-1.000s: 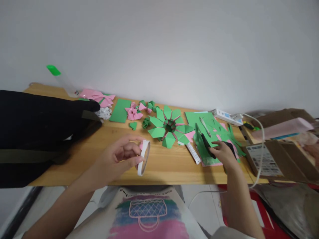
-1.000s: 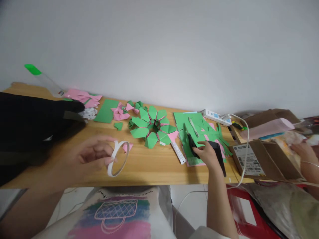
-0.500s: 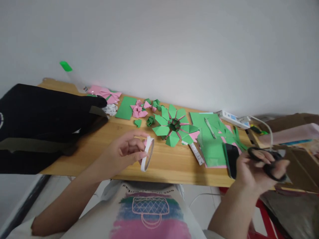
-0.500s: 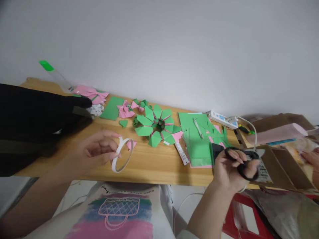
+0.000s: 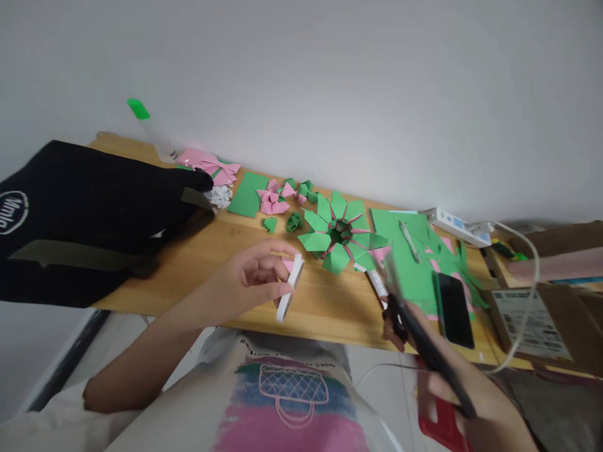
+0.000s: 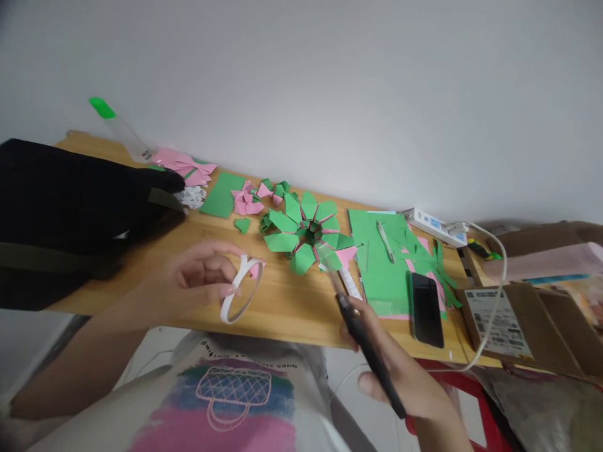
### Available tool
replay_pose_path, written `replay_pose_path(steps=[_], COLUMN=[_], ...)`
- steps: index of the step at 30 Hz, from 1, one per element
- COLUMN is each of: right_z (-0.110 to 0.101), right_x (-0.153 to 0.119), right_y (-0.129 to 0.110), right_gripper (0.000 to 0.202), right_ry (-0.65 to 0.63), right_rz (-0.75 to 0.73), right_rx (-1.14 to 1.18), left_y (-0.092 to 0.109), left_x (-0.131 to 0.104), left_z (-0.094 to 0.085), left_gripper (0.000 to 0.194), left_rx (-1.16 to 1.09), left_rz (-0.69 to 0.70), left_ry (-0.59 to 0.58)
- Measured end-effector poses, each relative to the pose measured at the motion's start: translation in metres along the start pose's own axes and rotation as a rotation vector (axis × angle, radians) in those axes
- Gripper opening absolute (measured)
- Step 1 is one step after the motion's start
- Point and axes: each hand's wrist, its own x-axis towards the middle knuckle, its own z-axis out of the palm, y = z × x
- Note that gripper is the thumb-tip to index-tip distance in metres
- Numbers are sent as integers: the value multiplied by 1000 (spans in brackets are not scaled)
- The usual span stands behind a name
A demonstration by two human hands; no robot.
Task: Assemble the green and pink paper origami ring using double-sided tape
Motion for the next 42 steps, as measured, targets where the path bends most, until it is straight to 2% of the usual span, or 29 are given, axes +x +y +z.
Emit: replay_pose_path(steps=[3,5,11,17,24,28,33,36,39,42], right_z=[-15,-20,-18,-20,-25,-24,-21,-22,-16,7], right_x=[-7,-3,18,23,24,23,19,18,19,25], right_y=[-8,-17,-39,-44,-48,-46,-39,-30,-23,-18], right_gripper=[77,70,49,50,47,46,46,42,37,39], right_ry=[-191,-229,-256,-306,-389,-381,-335,-241,-31,273], right_rz=[27,60,34,-47,-59,-49,-85,-8,126,155], right_rx=[-143,-211,-234,-336,-477,-496,-556,-563,-402,37], left_y=[3,4,9,11,11,8,1,0,-1,-8], left_x=[0,-1,-1,2,5,6,8,4,0,0], left_z=[2,4,9,13,14,13,12,10,8,8], left_gripper=[32,33,32,33,31,28,20,23,32,39], left_rx=[17,64,218,291,360,334,103,-114,-210,-271], left_rz=[-20,-29,-10,-3,31,52,65,25,-36,-95], left_ry=[-43,-57,-51,-95,-92,-96,-124,-206,-272,-286])
